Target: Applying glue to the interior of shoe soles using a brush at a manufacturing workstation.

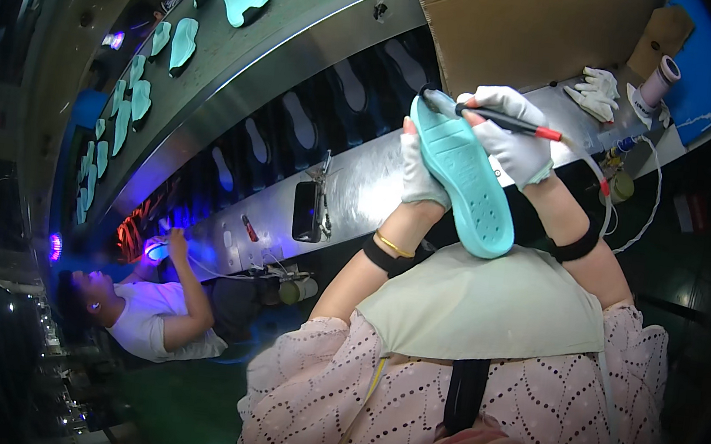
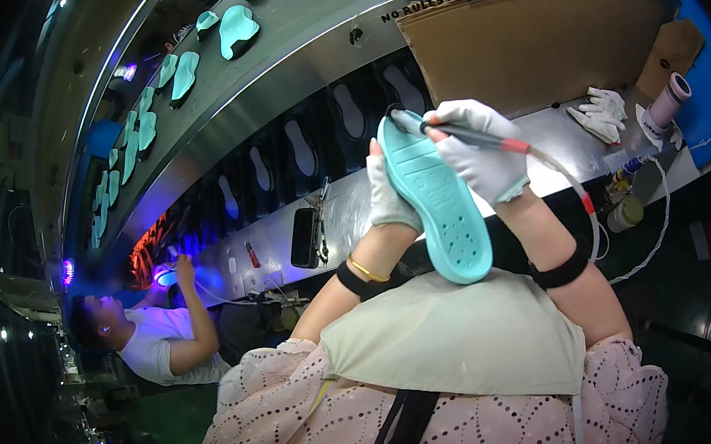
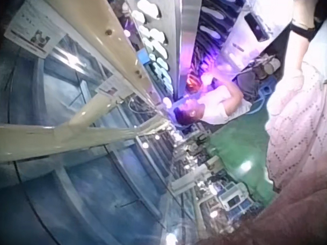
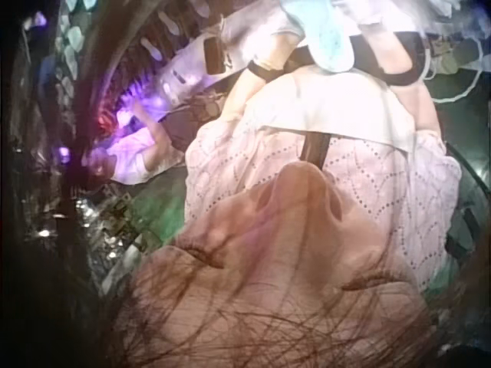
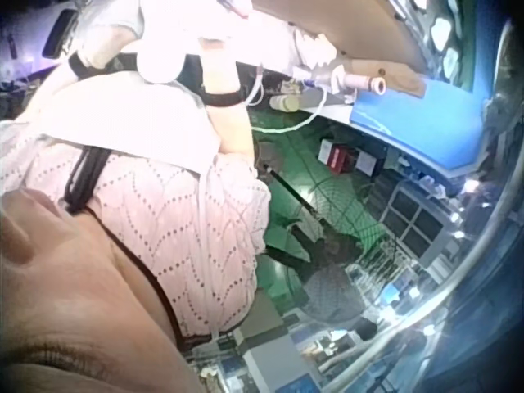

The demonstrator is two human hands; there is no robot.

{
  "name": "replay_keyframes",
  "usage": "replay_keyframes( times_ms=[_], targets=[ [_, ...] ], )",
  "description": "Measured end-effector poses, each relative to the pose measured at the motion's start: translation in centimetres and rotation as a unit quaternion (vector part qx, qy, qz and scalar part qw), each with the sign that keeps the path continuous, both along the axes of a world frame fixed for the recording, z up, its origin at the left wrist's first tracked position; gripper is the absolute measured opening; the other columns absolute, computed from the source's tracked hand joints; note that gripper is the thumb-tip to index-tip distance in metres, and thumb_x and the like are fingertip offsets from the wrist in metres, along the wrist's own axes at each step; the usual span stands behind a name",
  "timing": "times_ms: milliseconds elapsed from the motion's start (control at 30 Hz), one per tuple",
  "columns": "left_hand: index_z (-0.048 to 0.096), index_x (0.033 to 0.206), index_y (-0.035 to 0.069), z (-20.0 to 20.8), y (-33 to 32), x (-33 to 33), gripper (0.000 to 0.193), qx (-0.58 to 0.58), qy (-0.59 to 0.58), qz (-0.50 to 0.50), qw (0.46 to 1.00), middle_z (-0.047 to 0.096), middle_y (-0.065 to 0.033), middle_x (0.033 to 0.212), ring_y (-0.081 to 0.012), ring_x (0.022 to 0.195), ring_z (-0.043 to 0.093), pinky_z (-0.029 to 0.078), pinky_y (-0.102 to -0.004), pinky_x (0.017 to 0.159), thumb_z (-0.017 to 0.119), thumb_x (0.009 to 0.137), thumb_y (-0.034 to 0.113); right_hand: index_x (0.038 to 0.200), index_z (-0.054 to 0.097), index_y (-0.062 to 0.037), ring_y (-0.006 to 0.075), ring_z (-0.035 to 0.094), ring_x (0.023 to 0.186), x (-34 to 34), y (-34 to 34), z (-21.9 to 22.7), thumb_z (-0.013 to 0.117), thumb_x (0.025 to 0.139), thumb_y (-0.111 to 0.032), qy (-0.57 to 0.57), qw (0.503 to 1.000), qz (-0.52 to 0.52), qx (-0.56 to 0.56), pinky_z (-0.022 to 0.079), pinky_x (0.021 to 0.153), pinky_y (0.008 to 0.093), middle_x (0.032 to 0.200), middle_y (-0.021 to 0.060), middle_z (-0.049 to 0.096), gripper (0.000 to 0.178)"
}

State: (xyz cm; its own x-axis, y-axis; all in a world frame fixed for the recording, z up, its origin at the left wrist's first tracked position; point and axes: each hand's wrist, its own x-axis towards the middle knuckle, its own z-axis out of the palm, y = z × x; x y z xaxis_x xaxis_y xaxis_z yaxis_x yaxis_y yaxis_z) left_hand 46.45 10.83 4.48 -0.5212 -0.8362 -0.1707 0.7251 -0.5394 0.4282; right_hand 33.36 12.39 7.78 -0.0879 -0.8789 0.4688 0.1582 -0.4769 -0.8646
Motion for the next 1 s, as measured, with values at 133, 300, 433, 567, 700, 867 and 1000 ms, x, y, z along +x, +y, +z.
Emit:
replay_keyframes(
  times_ms=[133, 300, 433, 567, 700, 867, 1000],
  targets=[
    [0.053, 0.109, 0.010, 0.1, -0.1, 0.4, 0.059, 0.023, -0.022, 0.014, 0.999, 0.057, -0.0073, 0.106, -0.0214, 0.096, 0.055, 0.045, -0.0343, 0.086, 0.039, 0.084, 0.060, 0.096, 0.056, -0.0005, 0.0103, 0.058, 0.085, 0.0, 1.4, 0.6, 0.061, 0.078, 0.002, 0.054, 0.997, 0.030, 0.049, 0.047, 0.077, 0.0222, 0.091, 0.0042, 0.060, 0.019],
    [0.051, 0.112, 0.006, -0.4, -1.5, 2.3, 0.065, -0.039, 0.052, -0.089, 0.994, 0.056, -0.0117, 0.104, -0.0230, 0.095, 0.055, 0.045, -0.0356, 0.084, 0.037, 0.082, 0.063, 0.087, 0.060, -0.0022, 0.0109, 0.059, 0.080, 0.6, 1.9, 0.6, 0.060, 0.077, 0.004, 0.176, 0.984, -0.031, -0.020, 0.047, 0.075, 0.0238, 0.088, 0.0044, 0.061, 0.012],
    [0.046, 0.120, 0.003, -0.7, -1.5, 2.1, 0.080, 0.023, 0.006, -0.022, 0.999, 0.054, -0.0171, 0.114, -0.0293, 0.104, 0.053, 0.041, -0.0413, 0.093, 0.036, 0.077, 0.070, 0.084, 0.061, -0.0031, 0.0116, 0.059, 0.079, 0.4, 2.6, -0.3, 0.062, 0.075, 0.003, 0.257, 0.966, -0.019, -0.023, 0.046, 0.076, 0.0237, 0.085, 0.0045, 0.062, 0.011],
    [0.046, 0.121, 0.003, -0.6, -1.3, 2.6, 0.082, 0.016, 0.007, -0.048, 0.999, 0.053, -0.0170, 0.116, -0.0304, 0.106, 0.052, 0.041, -0.0425, 0.093, 0.036, 0.076, 0.071, 0.086, 0.061, -0.0008, 0.0113, 0.059, 0.079, 0.4, 3.9, -1.3, 0.062, 0.075, 0.003, 0.109, 0.985, 0.048, 0.126, 0.046, 0.074, 0.0241, 0.085, 0.0043, 0.062, 0.012],
    [0.042, 0.125, 0.002, -1.4, -0.8, 3.2, 0.090, 0.015, 0.004, -0.073, 0.997, 0.050, -0.0178, 0.119, -0.0335, 0.108, 0.050, 0.040, -0.0464, 0.093, 0.035, 0.072, 0.076, 0.084, 0.062, -0.0021, 0.0089, 0.058, 0.078, 0.6, 5.3, -1.8, 0.063, 0.076, -0.001, 0.111, 0.982, 0.070, 0.137, 0.047, 0.072, 0.0238, 0.082, 0.0018, 0.063, 0.009],
    [0.037, 0.127, 0.005, -2.3, 3.9, 3.7, 0.100, 0.006, -0.028, -0.177, 0.984, 0.053, -0.0149, 0.115, -0.0304, 0.105, 0.052, 0.044, -0.0443, 0.090, 0.035, 0.063, 0.082, 0.089, 0.061, 0.0001, 0.0094, 0.059, 0.079, -1.4, 6.5, -3.2, 0.061, 0.079, -0.003, 0.071, 0.971, 0.055, 0.221, 0.047, 0.074, 0.0226, 0.083, 0.0043, 0.063, 0.010],
    [0.040, 0.124, 0.006, -2.8, 4.0, 3.7, 0.095, -0.077, -0.146, -0.069, 0.984, 0.055, -0.0130, 0.110, -0.0264, 0.100, 0.055, 0.047, -0.0411, 0.085, 0.038, 0.065, 0.080, 0.085, 0.061, -0.0015, 0.0076, 0.058, 0.078, -0.3, 7.0, -3.4, 0.064, 0.077, -0.002, 0.047, 0.972, 0.063, 0.223, 0.045, 0.075, 0.0219, 0.082, 0.0038, 0.064, 0.008]
  ],
)
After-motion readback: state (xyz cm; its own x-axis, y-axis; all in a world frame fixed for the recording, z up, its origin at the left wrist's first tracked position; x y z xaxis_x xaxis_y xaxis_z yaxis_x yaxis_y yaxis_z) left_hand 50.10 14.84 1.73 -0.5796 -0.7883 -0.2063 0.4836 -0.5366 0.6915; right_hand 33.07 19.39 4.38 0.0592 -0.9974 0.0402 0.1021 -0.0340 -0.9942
